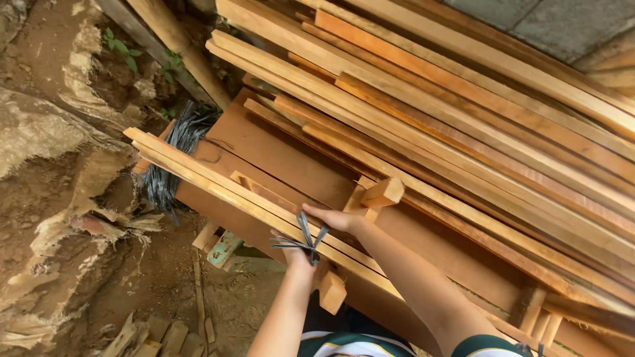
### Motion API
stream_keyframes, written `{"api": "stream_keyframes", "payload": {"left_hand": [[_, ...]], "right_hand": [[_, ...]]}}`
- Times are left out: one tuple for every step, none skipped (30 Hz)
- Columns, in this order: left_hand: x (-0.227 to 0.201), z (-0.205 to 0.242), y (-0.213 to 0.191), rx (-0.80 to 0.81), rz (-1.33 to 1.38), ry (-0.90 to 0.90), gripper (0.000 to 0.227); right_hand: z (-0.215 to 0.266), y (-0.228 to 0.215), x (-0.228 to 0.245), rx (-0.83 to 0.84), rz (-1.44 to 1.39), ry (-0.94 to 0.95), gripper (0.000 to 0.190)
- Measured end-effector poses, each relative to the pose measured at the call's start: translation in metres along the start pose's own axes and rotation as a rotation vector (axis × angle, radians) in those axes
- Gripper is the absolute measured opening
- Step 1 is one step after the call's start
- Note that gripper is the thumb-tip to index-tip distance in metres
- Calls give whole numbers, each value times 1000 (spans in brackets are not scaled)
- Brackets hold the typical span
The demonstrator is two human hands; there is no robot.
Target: Tying several pieces of cut lumber together into bundles using cord.
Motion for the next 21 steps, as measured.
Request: {"api": "stream_keyframes", "payload": {"left_hand": [[8, -2, -3, -8, 10, -3, 90], [17, -2, -7, -23, 14, -7, 88], [20, -5, -7, -31, 11, -3, 86], [24, -7, -8, -33, 13, 2, 86], [23, -11, -6, -35, 8, 15, 84], [22, -16, -5, -37, 3, 28, 83], [22, -20, -3, -48, 5, 33, 83], [23, -24, -2, -65, 2, 38, 81], [28, -28, 3, -77, -3, 35, 79], [29, -33, 4, -81, -2, 33, 79], [34, -38, 8, -86, -4, 27, 77], [39, -42, 13, -91, -5, 21, 75], [40, -44, 12, -96, -8, 20, 75], [42, -45, 11, -108, -17, 19, 74], [43, -47, 11, -117, -27, 20, 72], [45, -44, -3, -117, -32, 21, 72], [47, -45, -8, -112, -36, 24, 70], [49, -47, -14, -107, -41, 26, 68], [49, -48, -14, -119, -45, 24, 68], [50, -49, -15, -138, -55, 22, 67], [49, -52, -16, -153, -63, 24, 65]], "right_hand": [[-8, -4, -13, 6, 6, 10, 89], [-15, -8, -26, 11, -67, 0, 88], [-25, -12, -35, 14, -142, -22, 87], [-10, -8, -25, 18, -139, -24, 87], [2, -5, -13, 32, -110, 18, 89], [13, -2, -2, 45, -80, 60, 90], [13, -2, 0, 57, -80, 61, 90], [12, -4, 2, 21, -105, 49, 89], [15, -9, 1, -25, -132, 40, 88], [8, -11, -6, -23, -133, 45, 88], [3, -16, -13, -22, -117, 29, 90], [-1, -21, -21, -20, -101, 14, 92], [4, -22, -12, -17, -106, 16, 92], [10, -23, -5, -24, -79, 47, 92], [16, -26, 3, -34, -52, 74, 92], [19, -16, 2, -33, -56, 72, 92], [22, -13, 5, -14, -70, 102, 96], [24, -10, 7, 4, -84, 133, 100], [20, -10, 7, 13, -92, 138, 100], [16, -9, 7, 11, -88, 99, 98], [9, -8, 8, 8, -81, 55, 95]]}}
Point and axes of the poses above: each hand's wrist, its own z-axis away from the middle knuckle, its own y-axis out of the palm, x = y × z, the point moved 2 cm from there along -z, towards the middle knuckle, and after that the axes turned 7 degrees about x, right-handed, at the moved point
